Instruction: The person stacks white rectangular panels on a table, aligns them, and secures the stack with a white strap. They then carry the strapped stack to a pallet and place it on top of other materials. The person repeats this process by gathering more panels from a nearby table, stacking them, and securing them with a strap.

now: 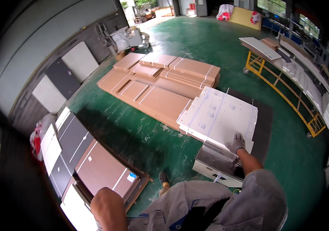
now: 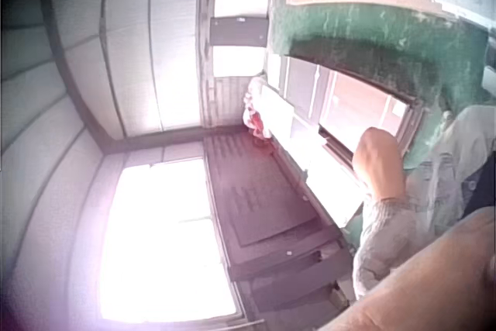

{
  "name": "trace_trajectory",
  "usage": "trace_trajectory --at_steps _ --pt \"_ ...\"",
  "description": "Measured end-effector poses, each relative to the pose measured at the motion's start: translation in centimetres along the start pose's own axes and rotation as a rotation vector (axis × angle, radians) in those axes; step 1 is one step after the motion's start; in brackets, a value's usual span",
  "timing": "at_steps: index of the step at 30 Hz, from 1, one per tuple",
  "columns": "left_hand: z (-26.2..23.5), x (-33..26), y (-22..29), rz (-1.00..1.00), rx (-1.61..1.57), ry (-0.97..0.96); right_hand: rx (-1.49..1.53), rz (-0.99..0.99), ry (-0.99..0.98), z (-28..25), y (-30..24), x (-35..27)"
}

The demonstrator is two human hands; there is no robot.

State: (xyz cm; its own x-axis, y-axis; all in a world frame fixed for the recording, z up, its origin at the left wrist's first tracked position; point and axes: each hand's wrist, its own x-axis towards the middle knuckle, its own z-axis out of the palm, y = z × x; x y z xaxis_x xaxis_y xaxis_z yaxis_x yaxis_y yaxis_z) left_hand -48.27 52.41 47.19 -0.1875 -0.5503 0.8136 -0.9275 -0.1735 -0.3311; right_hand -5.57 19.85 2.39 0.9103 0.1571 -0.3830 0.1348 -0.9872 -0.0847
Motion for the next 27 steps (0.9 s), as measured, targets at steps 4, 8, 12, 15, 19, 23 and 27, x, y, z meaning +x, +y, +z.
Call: trace_trajectory --at_steps 4,8,12,15,19,23,27 --pt "-5.4 -5.7 -2.0 0.232 0.239 0.105 0.037 0.096 -0.004 0.6 -3.2 -1.4" --pt "-10.0 -10.0 -5.0 0.471 0.424 0.237 0.085 0.172 0.004 0.8 -6.4 -2.5" --pt "-12.4 -14.1 -8.9 0.671 0.525 0.372 0.063 0.234 -0.084 0.3 -7.3 -2.1" --pt "-12.8 -17.6 -12.0 0.49 0.251 0.314 0.116 0.194 -0.134 -2.2 -7.7 -2.1" --pt "-13.1 -20.4 -18.0 0.235 -0.051 0.013 0.262 0.082 -0.164 -3.1 -9.2 0.9" --pt "-9.0 -25.4 -24.7 -0.006 -0.333 -0.182 0.203 0.18 -0.067 -1.1 -6.3 0.7" --pt "-7.1 -28.2 -29.7 -0.27 -0.432 -0.145 0.273 0.408 0.081 -1.4 -5.7 2.7"
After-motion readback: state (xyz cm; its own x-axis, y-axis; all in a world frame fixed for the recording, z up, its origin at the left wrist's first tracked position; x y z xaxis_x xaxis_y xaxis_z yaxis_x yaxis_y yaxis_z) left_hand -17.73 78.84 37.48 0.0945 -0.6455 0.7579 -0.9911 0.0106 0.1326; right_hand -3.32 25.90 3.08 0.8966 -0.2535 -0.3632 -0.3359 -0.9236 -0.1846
